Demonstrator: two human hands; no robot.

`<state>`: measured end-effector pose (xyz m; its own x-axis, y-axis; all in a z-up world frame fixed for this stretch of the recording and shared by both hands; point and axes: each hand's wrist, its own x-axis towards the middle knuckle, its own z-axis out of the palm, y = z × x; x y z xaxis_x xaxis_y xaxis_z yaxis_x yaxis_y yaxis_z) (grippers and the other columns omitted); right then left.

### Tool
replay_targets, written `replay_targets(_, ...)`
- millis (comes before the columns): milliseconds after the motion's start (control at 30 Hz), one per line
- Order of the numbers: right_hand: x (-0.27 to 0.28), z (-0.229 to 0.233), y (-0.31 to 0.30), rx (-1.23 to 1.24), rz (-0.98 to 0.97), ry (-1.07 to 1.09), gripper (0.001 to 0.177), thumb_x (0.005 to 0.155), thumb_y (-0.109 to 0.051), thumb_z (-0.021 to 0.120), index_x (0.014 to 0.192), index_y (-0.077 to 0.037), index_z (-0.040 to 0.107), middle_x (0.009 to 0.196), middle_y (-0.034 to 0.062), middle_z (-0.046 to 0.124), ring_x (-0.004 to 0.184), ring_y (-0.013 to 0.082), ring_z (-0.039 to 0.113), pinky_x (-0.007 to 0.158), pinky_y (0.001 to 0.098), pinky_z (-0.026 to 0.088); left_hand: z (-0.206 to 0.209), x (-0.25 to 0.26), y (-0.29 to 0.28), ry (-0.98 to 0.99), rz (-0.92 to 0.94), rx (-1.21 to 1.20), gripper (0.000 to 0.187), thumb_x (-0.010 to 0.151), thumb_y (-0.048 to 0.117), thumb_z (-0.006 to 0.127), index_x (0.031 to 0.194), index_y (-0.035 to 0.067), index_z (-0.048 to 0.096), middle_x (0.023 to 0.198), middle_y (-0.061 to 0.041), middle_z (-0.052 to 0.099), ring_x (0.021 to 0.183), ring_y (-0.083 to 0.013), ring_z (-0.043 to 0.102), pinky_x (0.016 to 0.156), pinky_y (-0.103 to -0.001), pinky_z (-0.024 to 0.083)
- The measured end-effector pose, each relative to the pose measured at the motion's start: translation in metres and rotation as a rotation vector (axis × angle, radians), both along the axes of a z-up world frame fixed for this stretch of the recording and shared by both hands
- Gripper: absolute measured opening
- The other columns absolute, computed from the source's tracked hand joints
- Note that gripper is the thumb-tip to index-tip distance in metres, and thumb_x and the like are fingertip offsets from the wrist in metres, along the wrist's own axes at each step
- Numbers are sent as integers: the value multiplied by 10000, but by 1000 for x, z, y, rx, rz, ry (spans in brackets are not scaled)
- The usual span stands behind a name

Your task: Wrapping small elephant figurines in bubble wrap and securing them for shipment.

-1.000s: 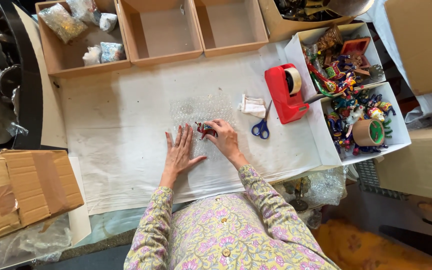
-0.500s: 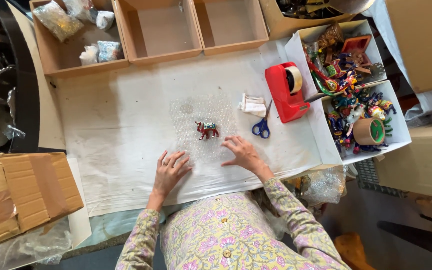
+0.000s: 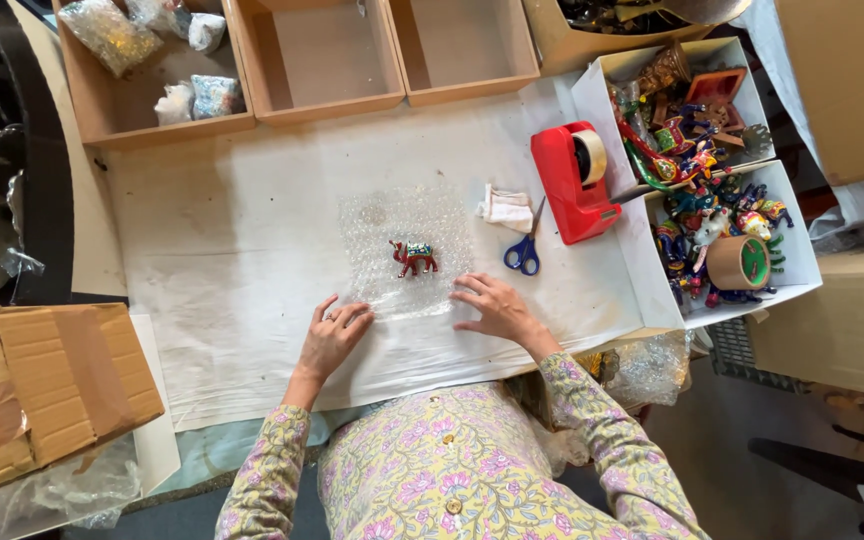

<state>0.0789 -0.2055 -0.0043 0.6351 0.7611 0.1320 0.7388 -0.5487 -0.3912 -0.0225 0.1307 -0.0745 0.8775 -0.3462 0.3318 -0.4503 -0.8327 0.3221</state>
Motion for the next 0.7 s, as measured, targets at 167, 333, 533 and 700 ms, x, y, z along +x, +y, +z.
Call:
replay_targets(167,7,-6,-3,-26,33,26,458,728,-357,840,1102,-119,725,1238,69,659,1131,279,630,909,398,544,-7,4,-5,123,62,-93,142,949,297,744,1027,178,737,1106,39,710,994,-143,695,1134,-415,424)
replay_targets(333,15,-26,-6,-24,8,-60,149,911,-161,771,1057,-150,748,1185,-16,714,1096,207,679,922,346,569,14,12,-9,-10,-77,-57,498,782,463,767,1128,104,752,1140,-47,702,1002,-209,686,1079,-439,396)
replay_targets(533,37,-13,0,281,-295,280,117,864,-193,809,929,-98,790,956,45,779,961,218,703,861,330,548,18,31,-9,79,181,-259,203,813,218,786,1010,171,780,1161,20,753,1179,-205,696,1112,-431,411)
replay_targets(700,57,-27,7,499,-407,532,180,926,-211,771,1012,-53,791,992,57,782,961,139,735,902,293,565,28,59,-17,342,416,-917,140,889,172,820,995,86,793,1045,-43,803,1022,-161,745,940,-333,529)
